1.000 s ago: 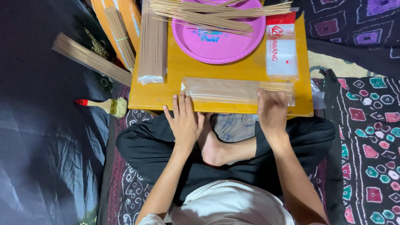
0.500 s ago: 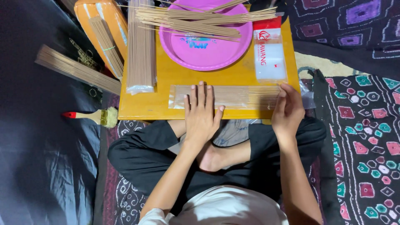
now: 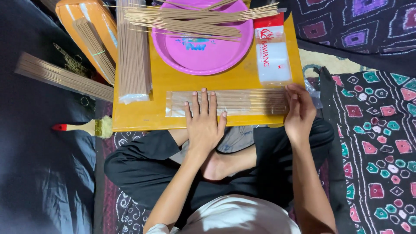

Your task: The person places incense sticks into plastic bags and seals the bags by hand on a wooden table.

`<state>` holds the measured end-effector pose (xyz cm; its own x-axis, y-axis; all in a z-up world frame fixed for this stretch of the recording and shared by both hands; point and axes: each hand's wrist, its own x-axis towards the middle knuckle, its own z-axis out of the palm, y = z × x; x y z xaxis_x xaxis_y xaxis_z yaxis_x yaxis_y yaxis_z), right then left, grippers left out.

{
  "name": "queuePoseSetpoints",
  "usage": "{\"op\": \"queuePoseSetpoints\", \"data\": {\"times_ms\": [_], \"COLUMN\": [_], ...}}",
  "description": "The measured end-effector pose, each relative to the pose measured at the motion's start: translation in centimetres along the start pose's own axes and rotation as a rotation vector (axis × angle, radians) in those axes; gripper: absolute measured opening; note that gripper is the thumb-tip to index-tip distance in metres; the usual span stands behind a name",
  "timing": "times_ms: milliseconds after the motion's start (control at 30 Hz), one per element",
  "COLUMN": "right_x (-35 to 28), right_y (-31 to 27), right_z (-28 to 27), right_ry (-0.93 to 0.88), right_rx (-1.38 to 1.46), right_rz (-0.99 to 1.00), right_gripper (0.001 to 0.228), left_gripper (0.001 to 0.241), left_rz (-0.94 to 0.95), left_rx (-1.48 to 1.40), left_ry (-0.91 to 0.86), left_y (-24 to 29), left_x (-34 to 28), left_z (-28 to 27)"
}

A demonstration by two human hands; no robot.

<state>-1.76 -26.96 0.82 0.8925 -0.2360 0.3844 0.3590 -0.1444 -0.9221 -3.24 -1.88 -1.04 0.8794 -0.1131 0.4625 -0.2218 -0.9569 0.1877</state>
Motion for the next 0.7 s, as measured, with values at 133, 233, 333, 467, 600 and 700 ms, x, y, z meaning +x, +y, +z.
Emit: {"op": "queuePoseSetpoints", "data": {"times_ms": [133,233,333,467,600,700], "right_x": [0.0,-0.2,-1.2,-1.5,0.4,2.3], "right_y": [0.0,-0.8,-1.3,-0.7,-3.2,-3.8], "right_z": [0.2,0.3,1.1,2.1,3.4,4.6], "right_ry": [-0.019,-0.016,0.033,0.057,0.066,-0.009], "right_rx": [0.02,-0.057,-0.33,-0.612,-0.723,-0.641], "right_rz": [0.013,0.022,-0.054,-0.168,-0.34,-0.272], "right_gripper": [0.028,0.025,0.028,0.022,0.01,0.018], "left_gripper": [0.062,0.063,0.068,0.072,0.064,0.035], "left_rz": [0.006,0.002,-0.023,-0.018,-0.064,-0.064], "left_rx": [0.01,-0.004,-0.074,-0.22,-0.45,-0.271], "left_ry": [0.002,-0.014,-0.056,-0.192,-0.252,-0.049], "left_y": [0.0,-0.1,-0.2,-0.2,-0.4,-2.8], "left_x": [0.0,0.0,0.0,0.4,2.3,3.6], "left_z": [0.1,0.0,-0.6,-2.5,-6.5,-4.4]}}
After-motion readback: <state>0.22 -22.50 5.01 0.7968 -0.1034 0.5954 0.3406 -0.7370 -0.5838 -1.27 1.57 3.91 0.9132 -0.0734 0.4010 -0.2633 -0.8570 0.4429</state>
